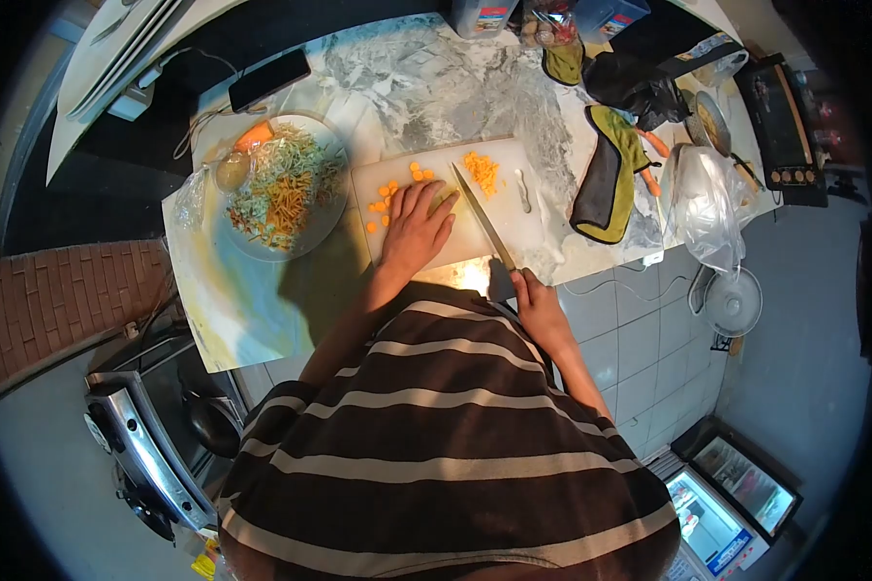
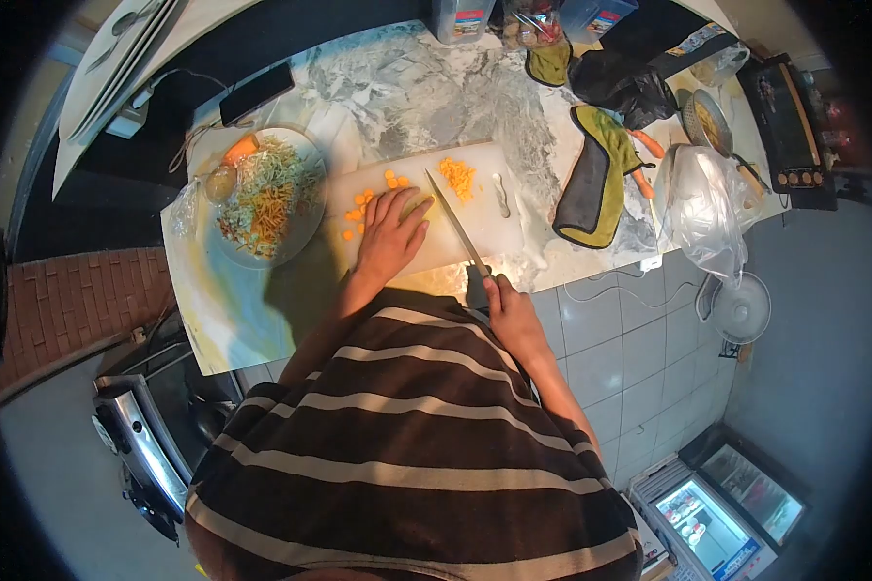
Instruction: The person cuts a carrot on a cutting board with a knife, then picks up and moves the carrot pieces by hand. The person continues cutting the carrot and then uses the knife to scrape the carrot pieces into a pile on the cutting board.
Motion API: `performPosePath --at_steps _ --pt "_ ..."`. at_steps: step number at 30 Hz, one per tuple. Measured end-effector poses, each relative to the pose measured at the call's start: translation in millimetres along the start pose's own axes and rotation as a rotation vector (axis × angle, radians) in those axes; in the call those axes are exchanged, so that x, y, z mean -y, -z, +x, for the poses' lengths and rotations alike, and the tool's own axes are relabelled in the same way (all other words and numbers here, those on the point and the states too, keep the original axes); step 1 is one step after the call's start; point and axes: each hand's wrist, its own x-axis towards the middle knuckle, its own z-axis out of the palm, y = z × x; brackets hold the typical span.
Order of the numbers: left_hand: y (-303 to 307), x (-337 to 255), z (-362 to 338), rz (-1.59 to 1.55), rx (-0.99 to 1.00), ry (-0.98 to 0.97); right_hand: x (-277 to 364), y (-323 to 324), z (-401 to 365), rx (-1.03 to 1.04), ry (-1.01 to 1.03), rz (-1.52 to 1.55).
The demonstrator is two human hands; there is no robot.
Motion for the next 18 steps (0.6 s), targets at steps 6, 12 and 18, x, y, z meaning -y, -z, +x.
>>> performPosePath --at_steps 6,12,18 --pt "2 -1 3 0.009 0.028 -0.012 3 -6 2 0.003 -0.010 -0.005" --pt "2 0 3 0.013 0.028 -0.019 0 -13 1 -0.014 -0.024 -0.032" --pt "2 -1 3 0.012 0.022 -0.009 -1 -12 2 -0.024 -0.002 -0.089"
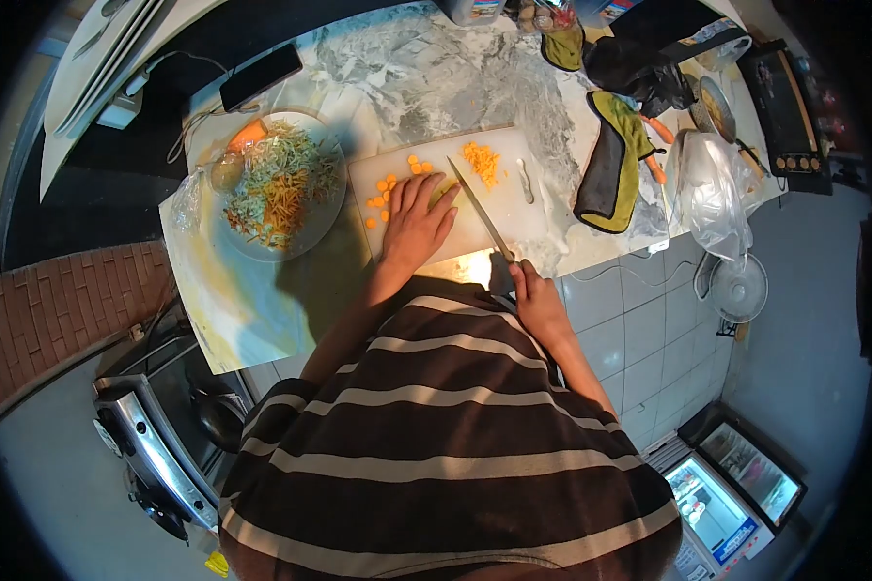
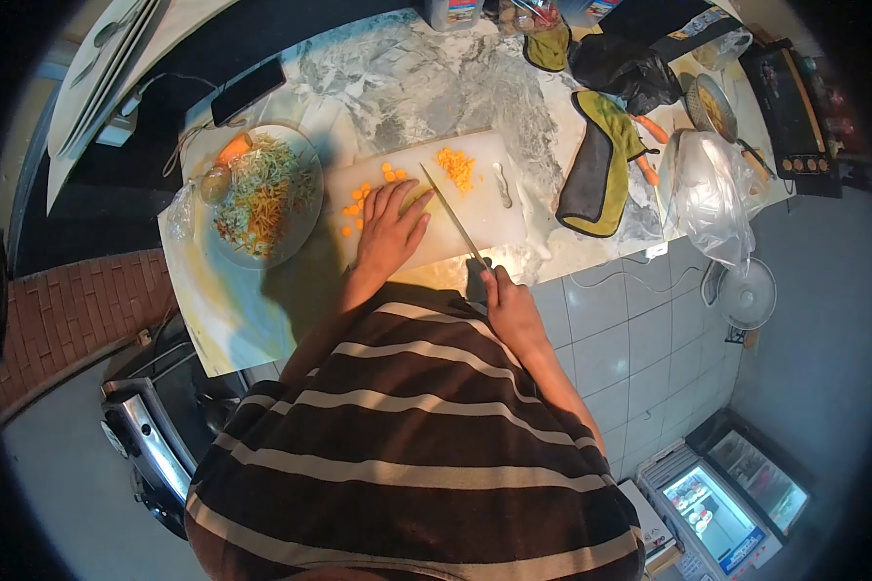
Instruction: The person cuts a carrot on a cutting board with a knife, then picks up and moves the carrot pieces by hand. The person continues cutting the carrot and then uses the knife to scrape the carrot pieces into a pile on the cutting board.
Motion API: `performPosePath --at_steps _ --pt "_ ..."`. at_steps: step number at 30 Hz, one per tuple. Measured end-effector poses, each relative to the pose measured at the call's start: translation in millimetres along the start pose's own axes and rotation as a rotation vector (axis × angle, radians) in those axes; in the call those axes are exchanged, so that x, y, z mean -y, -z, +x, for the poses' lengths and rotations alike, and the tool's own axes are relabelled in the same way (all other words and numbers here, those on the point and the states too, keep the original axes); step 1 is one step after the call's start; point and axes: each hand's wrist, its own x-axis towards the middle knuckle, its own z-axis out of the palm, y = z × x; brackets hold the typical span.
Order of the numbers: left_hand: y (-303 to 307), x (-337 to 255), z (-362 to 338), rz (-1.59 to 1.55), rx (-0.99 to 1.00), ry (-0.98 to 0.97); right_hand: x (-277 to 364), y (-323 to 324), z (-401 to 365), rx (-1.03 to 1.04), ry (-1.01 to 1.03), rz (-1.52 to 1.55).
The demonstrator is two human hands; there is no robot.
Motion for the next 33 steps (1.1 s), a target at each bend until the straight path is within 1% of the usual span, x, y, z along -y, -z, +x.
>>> performPosePath --at_steps 4,12,19,22,24,25,27,31,33 --pt "-1 0 1 0.007 -0.001 0.004 1 3 1 -0.001 0.006 -0.011" --pt "-3 1 0 0.003 -0.006 0.004 -1 10 10 0.083 -0.031 -0.085" --pt "-3 0 1 0.010 -0.013 0.004 -6 12 13 0.074 -0.011 -0.090" --pt "-3 1 0 -0.006 -0.011 0.011 -9 4 14 0.040 -0.013 -0.153" --pt "-3 1 -1 0.003 -0.016 0.016 -13 -2 12 -0.044 0.041 -0.211" --pt "-3 1 -1 0.002 -0.016 0.014 -12 -2 11 -0.045 0.044 -0.210" --pt "-3 0 -1 0.001 -0.017 0.010 -9 0 8 -0.089 0.005 -0.335" --pt "-2 -1 0 -0.005 -0.016 0.002 -4 8 2 -0.137 0.026 -0.367" --pt "-1 -1 0 -0.006 -0.016 0.000 -4 8 1 -0.147 -0.001 -0.366"
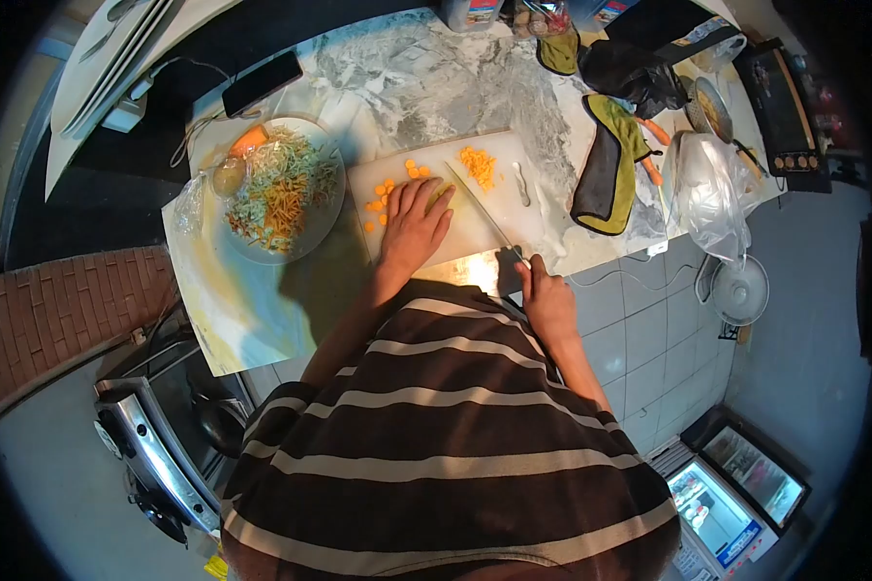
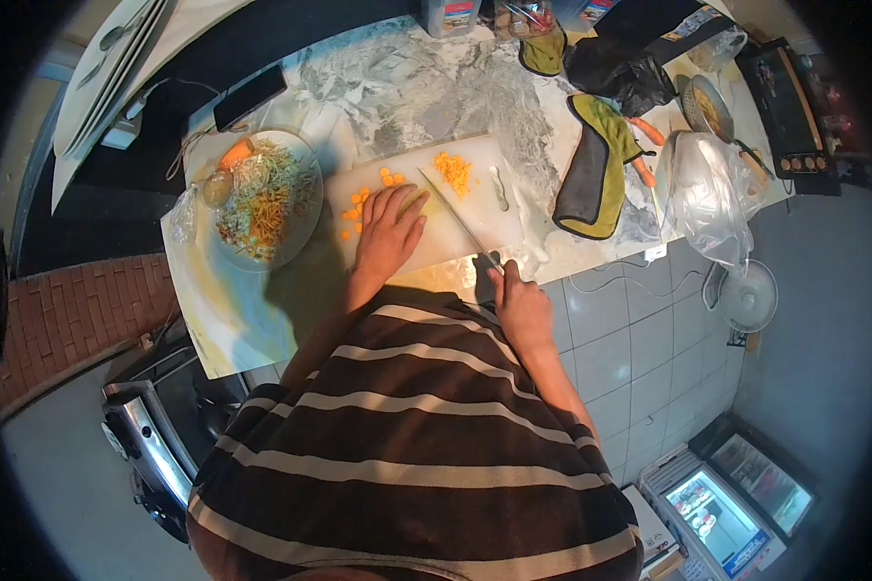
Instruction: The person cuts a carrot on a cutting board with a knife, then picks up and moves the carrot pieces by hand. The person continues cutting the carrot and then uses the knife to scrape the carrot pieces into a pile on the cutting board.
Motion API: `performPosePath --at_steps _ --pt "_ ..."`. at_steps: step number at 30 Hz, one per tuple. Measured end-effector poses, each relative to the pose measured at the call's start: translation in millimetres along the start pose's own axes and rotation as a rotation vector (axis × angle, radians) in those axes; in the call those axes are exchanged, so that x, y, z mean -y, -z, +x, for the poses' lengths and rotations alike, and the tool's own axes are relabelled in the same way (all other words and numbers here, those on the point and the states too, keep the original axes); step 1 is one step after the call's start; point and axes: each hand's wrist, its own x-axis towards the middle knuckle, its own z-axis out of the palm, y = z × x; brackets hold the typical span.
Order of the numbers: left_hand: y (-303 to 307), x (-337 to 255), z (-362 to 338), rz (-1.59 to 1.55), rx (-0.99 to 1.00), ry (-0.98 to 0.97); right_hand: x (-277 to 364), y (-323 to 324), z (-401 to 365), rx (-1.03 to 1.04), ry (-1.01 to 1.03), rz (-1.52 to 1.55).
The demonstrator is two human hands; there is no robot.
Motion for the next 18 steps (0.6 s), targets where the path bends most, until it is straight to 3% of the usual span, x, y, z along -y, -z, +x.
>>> performPosePath --at_steps 5,13,18 --pt "-0.2 1.5 -0.1 -0.055 -0.028 -0.007 0.6 -4.0 -1.7 0.026 0.004 0.096" --pt "-1.9 8.8 -3.5 -0.147 -0.207 0.220 5.8 -5.8 -3.0 0.084 0.033 0.187" --pt "-0.7 8.2 -2.8 -0.094 -0.164 0.144 7.1 -7.8 -0.3 0.074 0.003 0.033"
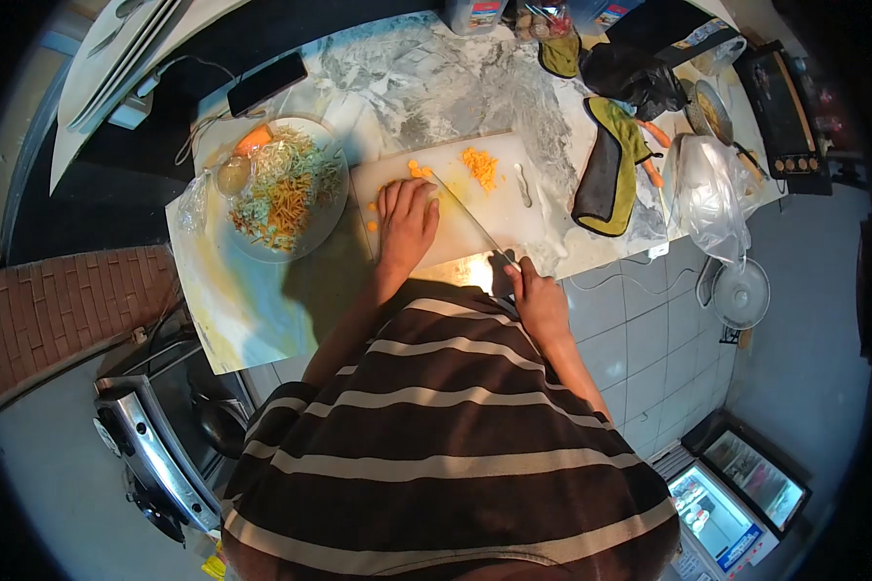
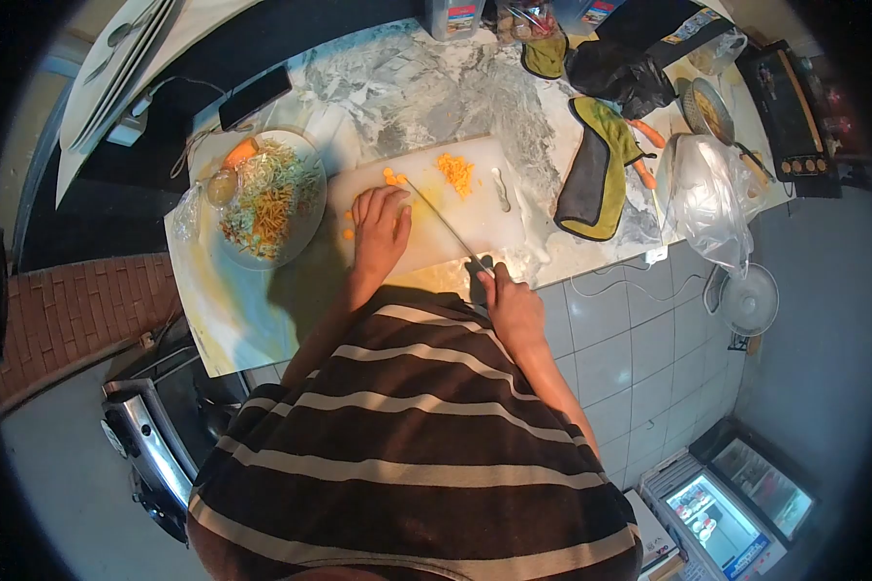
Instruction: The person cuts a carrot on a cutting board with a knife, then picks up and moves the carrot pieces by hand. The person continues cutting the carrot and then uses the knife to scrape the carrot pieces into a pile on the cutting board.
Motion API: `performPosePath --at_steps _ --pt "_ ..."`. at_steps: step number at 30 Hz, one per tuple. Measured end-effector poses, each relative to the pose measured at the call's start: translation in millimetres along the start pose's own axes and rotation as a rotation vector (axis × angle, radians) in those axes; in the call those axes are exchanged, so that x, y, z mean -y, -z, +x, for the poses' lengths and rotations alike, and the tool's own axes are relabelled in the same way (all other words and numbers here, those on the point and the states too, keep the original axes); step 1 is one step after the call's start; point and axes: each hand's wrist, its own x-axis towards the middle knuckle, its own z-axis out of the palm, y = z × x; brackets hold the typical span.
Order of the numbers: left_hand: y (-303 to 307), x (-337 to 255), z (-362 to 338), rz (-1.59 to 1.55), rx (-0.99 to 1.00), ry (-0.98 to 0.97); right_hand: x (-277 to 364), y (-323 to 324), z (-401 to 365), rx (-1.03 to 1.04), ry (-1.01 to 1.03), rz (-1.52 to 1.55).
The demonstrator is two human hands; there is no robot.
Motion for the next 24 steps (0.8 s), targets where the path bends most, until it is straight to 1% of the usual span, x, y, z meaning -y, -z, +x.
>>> performPosePath --at_steps 1,3,8,11,13,15,20,22,23,24 --pt "0 -1 0 0.018 0.001 -0.043 0 0 0 0.000 0.003 -0.001" --pt "1 -5 1 0.041 0.026 -0.062 0 2 0 -0.074 -0.033 -0.146" --pt "6 -15 7 0.025 0.091 -0.073 -4 11 -6 -0.164 -0.054 -0.147" --pt "7 -17 11 0.035 0.133 -0.117 -7 11 -10 -0.208 -0.053 -0.141" --pt "7 -20 18 0.035 0.203 -0.156 -7 10 -12 -0.228 -0.052 -0.129" --pt "5 -22 25 0.042 0.211 -0.165 -6 11 -15 -0.266 -0.048 -0.134" --pt "-1 -21 34 0.067 0.245 -0.207 -4 12 -17 -0.248 -0.047 -0.166" --pt "3 -25 38 0.032 0.189 -0.186 -2 14 -17 -0.237 -0.057 -0.161" --pt "4 -24 37 0.031 0.192 -0.187 -1 16 -17 -0.216 -0.060 -0.080" --pt "6 -20 35 -0.017 0.161 -0.111 0 17 -17 -0.193 -0.062 0.002"
